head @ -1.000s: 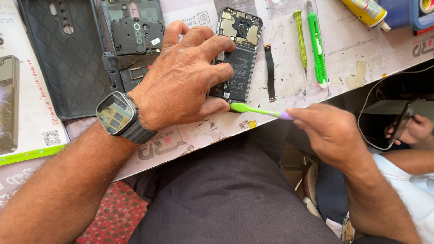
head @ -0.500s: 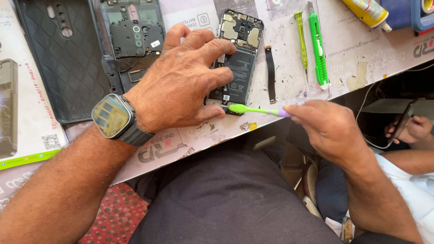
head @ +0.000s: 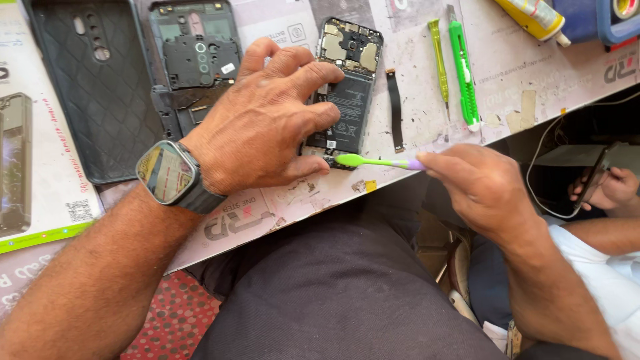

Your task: The person cleans the internal components of a disassembled smartphone using a toothbrush and a spray bottle. They repeatedly spray liquid onto the motherboard and battery area, then scrub with the toothbrush, handling a ribbon cable separately before placing it back on the work surface.

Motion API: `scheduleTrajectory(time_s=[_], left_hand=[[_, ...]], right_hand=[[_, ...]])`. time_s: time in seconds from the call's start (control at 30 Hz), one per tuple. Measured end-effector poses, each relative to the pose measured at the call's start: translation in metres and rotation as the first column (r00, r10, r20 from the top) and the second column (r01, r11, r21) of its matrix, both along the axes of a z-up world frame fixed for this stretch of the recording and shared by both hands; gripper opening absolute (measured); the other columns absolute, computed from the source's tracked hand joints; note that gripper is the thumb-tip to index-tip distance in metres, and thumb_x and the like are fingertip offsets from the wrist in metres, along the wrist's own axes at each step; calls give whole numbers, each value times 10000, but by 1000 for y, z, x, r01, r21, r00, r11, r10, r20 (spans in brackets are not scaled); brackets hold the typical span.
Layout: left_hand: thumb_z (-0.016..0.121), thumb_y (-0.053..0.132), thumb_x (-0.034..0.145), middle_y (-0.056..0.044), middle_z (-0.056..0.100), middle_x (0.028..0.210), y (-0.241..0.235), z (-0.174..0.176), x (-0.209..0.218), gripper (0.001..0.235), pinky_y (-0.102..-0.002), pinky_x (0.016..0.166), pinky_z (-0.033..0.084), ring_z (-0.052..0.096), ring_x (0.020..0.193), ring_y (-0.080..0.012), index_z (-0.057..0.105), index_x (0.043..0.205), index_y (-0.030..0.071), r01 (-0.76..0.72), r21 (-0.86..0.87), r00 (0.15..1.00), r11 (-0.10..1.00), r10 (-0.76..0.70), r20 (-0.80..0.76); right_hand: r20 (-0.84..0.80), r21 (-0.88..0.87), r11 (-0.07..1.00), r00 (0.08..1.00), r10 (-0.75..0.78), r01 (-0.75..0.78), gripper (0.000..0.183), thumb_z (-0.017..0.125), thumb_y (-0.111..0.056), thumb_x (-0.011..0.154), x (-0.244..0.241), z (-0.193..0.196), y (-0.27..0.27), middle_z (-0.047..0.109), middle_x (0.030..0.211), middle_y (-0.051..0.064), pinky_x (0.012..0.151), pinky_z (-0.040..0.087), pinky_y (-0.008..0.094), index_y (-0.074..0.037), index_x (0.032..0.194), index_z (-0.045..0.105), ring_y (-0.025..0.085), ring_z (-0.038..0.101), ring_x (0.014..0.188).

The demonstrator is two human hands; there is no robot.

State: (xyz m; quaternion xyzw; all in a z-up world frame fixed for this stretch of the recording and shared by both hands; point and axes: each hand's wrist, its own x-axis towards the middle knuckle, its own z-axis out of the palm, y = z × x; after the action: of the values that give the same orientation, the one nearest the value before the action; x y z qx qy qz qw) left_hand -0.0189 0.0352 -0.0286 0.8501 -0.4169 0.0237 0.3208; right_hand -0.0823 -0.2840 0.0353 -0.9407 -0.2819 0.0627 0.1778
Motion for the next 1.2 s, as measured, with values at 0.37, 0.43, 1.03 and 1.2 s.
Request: scheduleTrajectory(time_s=[0.37, 0.43, 1.03, 1.2], left_hand=[[919, 372, 595, -157, 580, 1383, 3, 4, 3, 545, -594, 1121, 267, 461, 1339, -352, 781, 1051, 106, 24, 5, 1000, 1000, -24, -11], [921, 377, 596, -162, 571, 1406, 3, 3, 3, 570, -579, 1123, 276, 455, 1351, -356, 780, 1075, 104, 20, 19, 1000, 1000, -20, -4], [935, 368, 573, -142, 568, 1401, 3, 2, 3, 598, -552, 1134, 275, 446, 1352, -347, 789, 1102, 132, 17, 14, 1000, 1000, -17, -26], [933, 356, 579, -142, 578, 1393, 3, 3, 5, 585, -546, 1115, 286, 452, 1338, -348, 787, 1097, 125, 33, 12, 999, 999, -32, -31]], right_hand=[[-13, 43, 999, 1000, -27, 27, 242, 734, -5, 890, 1, 2, -4, 716, 944, 120, 723, 554, 381, -51, 1127, 720, 288, 710, 842], [-33, 53, 998, 999, -18, 20, 244, 732, 1, 886, 2, 0, -4, 718, 945, 118, 721, 555, 377, -49, 1125, 719, 285, 712, 843], [-25, 79, 997, 1000, 10, -8, 226, 731, -21, 887, 9, -1, 8, 705, 930, 119, 708, 553, 385, -63, 1109, 732, 288, 699, 821], [-20, 37, 999, 1000, 23, -22, 211, 731, -28, 895, 9, -7, 13, 691, 893, 119, 682, 528, 404, -63, 1103, 740, 307, 681, 789]])
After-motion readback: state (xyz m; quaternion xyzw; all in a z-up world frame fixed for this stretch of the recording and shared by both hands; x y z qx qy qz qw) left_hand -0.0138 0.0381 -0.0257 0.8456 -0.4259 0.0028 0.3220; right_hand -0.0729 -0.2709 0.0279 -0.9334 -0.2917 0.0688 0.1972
